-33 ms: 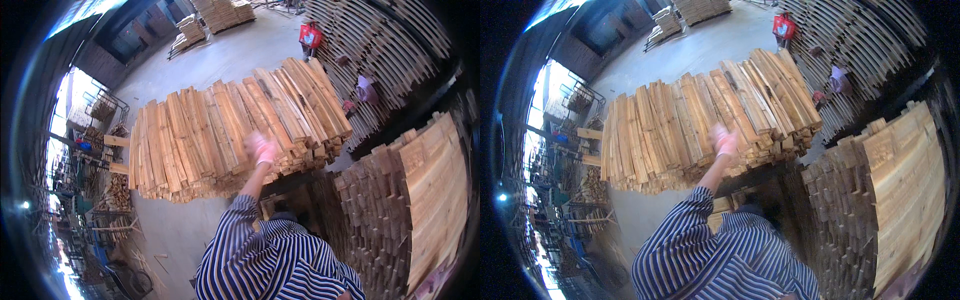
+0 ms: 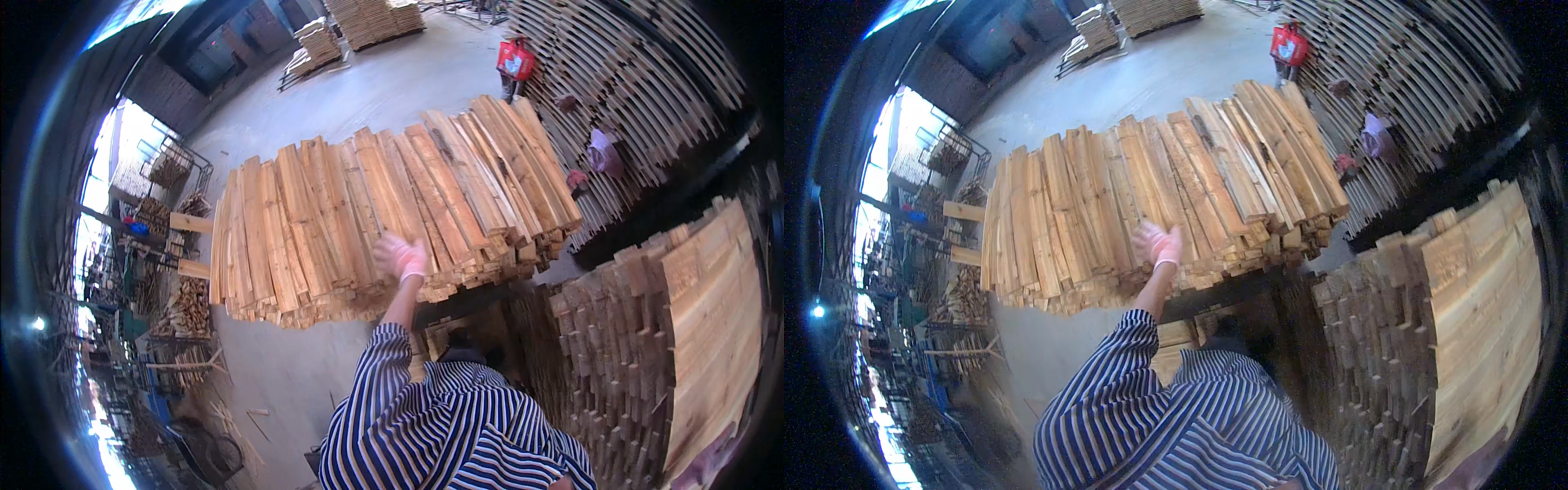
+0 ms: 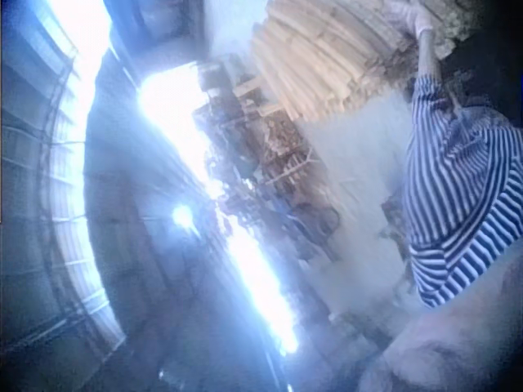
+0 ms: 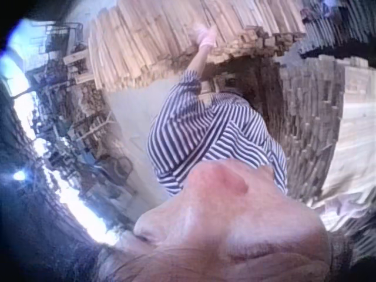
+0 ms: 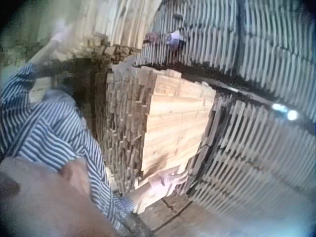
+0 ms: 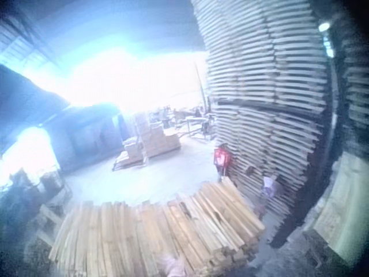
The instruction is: The person picks up wooden planks from a large pile and stacks them onto a growing stack. They wear pink gloves and handle the wood by hand, repeatedly lifting and placing the planks to build a neat pile.
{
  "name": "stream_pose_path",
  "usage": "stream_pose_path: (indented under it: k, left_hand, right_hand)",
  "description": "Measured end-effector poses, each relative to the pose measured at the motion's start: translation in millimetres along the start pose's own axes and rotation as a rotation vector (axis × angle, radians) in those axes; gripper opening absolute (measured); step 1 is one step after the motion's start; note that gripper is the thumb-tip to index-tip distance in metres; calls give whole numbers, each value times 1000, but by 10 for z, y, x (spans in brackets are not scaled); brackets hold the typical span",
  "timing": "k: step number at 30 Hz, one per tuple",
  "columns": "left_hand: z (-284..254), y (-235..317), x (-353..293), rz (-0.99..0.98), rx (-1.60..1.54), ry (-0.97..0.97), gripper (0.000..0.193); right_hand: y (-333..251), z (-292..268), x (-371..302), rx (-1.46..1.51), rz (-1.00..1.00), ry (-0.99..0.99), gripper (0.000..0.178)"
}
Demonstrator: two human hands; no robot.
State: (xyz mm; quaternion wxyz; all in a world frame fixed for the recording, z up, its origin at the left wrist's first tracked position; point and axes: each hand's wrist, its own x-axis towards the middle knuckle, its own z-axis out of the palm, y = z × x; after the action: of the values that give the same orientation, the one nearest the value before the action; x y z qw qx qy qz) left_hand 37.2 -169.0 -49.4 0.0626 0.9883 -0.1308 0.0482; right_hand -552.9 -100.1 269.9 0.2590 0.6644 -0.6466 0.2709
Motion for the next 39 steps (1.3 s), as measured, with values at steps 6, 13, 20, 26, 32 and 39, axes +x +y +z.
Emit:
stream_pose_path:
  k: [6, 13, 20, 26, 32, 39]
  left_hand:
    - [664, -567, 508, -3, -420, -283, 49]
    - [-451, -331, -552, 71, -1187, -770, 53]
    - [-991, -1210, 594, 388, -627, -222, 73]
    - [-515, -1870, 2060, -76, -194, -154, 104]
    - [-904, -1465, 859, -35, -1024, -416, 98]
    - [-671, -1907, 959, 102, -477, -181, 65]
  right_hand:
    - [-1703, 172, 24, 556, -306, -197, 67]
    - [-3784, 2030, -474, 986, -195, -1057, 77]
    - [-4767, 2949, -1372, 1220, 434, -1808, 87]
    - [-4862, 2679, -1404, 1536, 448, -1738, 87]
    - [-5230, 2641, -1370, 1778, 237, -1731, 83]
    - [-5358, 2515, -1231, 1875, 829, -2394, 70]
